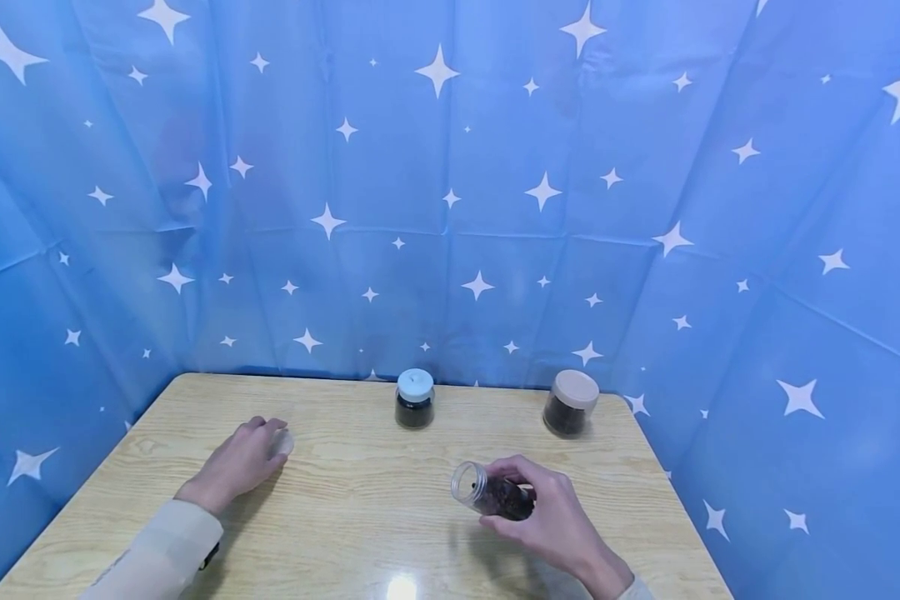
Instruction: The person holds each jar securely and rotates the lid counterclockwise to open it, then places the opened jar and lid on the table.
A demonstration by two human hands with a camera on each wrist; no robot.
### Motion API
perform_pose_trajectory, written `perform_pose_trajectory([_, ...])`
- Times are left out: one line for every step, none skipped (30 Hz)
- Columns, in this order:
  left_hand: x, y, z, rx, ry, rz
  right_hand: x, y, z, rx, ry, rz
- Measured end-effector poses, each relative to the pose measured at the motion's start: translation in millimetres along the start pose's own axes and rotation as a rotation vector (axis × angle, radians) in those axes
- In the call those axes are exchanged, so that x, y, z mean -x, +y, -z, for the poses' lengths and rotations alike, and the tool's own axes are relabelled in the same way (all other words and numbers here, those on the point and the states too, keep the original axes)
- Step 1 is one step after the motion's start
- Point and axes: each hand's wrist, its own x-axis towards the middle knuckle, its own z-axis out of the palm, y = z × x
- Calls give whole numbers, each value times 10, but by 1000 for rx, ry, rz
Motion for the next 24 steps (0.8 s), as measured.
perform_pose_trajectory([-2, -2, 3, 1, -3, 4, -2, -1, 1, -2, 0, 1])
perform_pose_trajectory([-3, -3, 4, 1, -4, 9, -4, -1, 3, -1, 0, 4])
perform_pose_trajectory([-4, -5, 5, 2, -4, 13, -5, -1, 3, -2, 1, 5])
perform_pose_trajectory([-4, -6, 4, 2, -5, 15, -6, -1, 4, -3, 2, 7])
perform_pose_trajectory([-4, -8, 4, 1, -5, 16, -7, 0, 5, -4, 2, 9])
perform_pose_trajectory([-2, -8, 4, 1, -5, 16, -8, 1, 6, -5, 2, 10])
perform_pose_trajectory([1, -8, 5, 1, -5, 16, -7, 2, 7, -6, 2, 10])
perform_pose_trajectory([5, -6, 8, 1, -3, 15, -8, 3, 8, -9, 2, 8])
perform_pose_trajectory([9, -6, 11, 2, -2, 13, -8, 3, 8, -11, 2, 5])
perform_pose_trajectory([15, -1, 18, 2, 1, 9, -9, 5, 9, -14, 2, 2])
perform_pose_trajectory([21, 7, 25, 3, 3, 7, -10, 7, 9, -14, 1, 0])
perform_pose_trajectory([26, 16, 33, 4, 7, 2, -11, 9, 9, -16, 1, -3])
perform_pose_trajectory([32, 27, 40, 5, 12, -2, -12, 10, 9, -18, 1, -7])
perform_pose_trajectory([37, 40, 47, 7, 17, -8, -13, 11, 8, -19, 1, -9])
perform_pose_trajectory([41, 53, 51, 8, 24, -12, -13, 13, 8, -19, 2, -10])
perform_pose_trajectory([46, 70, 56, 10, 29, -19, -12, 16, 9, -16, 3, -9])
perform_pose_trajectory([50, 86, 58, 12, 37, -26, -11, 17, 9, -14, 4, -10])
perform_pose_trajectory([52, 101, 60, 14, 45, -36, -10, 19, 10, -14, 5, -12])
perform_pose_trajectory([54, 115, 59, 19, 53, -43, -8, 21, 10, -10, 7, -11])
perform_pose_trajectory([56, 130, 59, 21, 61, -51, -6, 24, 10, -10, 8, -14])
perform_pose_trajectory([56, 144, 58, 25, 69, -58, -4, 27, 10, -7, 9, -16])
perform_pose_trajectory([56, 160, 58, 28, 75, -65, -2, 30, 10, -7, 10, -20])
perform_pose_trajectory([55, 171, 57, 31, 82, -71, 0, 32, 9, -11, 10, -26])
perform_pose_trajectory([57, 185, 55, 34, 85, -75, 1, 34, 9, -13, 11, -30])
